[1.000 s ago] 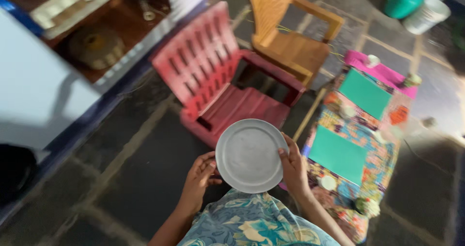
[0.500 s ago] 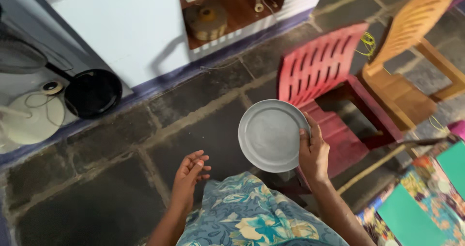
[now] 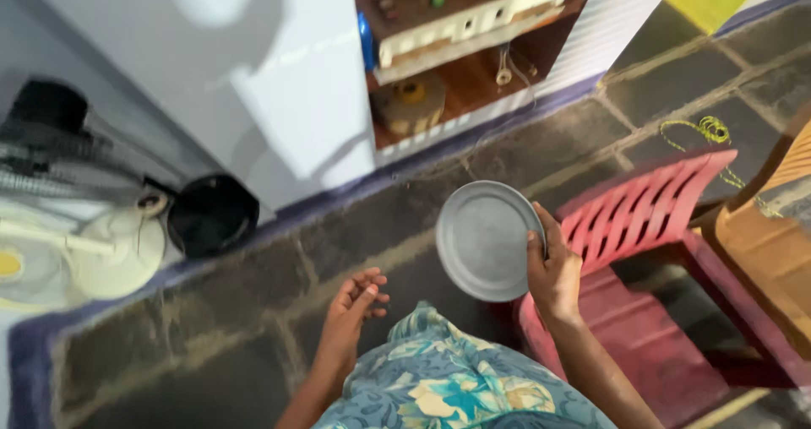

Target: The person places a green notebook on a table, then repeatedly walks between a kitchen counter and the table to set out a plate and a cup. The person carries the items one at a time and returns to the counter multiple times to retrieve additional pieces.

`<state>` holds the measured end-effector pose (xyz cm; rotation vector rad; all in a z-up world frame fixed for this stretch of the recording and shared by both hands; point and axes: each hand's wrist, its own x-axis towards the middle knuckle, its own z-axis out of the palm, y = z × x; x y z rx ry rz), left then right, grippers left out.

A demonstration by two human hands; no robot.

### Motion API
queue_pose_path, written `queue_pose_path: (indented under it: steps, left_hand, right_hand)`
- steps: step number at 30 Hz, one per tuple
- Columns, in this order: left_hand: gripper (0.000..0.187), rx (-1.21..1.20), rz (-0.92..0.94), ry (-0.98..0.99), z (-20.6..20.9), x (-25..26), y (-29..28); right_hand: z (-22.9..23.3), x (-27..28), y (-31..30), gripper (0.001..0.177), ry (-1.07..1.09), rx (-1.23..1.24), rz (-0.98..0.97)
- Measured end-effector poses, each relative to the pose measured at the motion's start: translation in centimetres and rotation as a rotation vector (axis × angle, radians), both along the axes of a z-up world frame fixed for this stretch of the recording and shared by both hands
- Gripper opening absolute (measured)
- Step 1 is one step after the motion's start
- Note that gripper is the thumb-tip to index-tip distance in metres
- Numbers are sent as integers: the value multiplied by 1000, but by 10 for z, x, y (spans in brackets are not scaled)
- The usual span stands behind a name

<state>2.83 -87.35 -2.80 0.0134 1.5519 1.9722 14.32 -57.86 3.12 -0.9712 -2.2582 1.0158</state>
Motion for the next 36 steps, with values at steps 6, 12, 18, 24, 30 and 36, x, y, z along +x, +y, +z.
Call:
queue_pose_path:
  steps: [6,12,18,24,30,36]
  left_hand:
    - [43,39,-51,121,0,-90,85]
    - [49,43,-186,-54,10,-149,151]
    - [45,34,-305,-38,-11,-246,236]
    - [44,13,-460,-10,2,-327,340]
    - [43,-26,-704,-66,-1,-377,430]
    - [39,-14,-874,-72,-28,-379,534]
  right_hand:
    - [-35,-76,74,43,467,-604,166]
    - [-49,-127,108,44,535,-908,72]
    - [-52,-173,151,47,504,-841,-88]
    - [-28,-219,220,49,528,-817,-222]
    - [-29,-232,257,50,620,-806,-416]
    - [-43,-218,308,57,601,-815,-624]
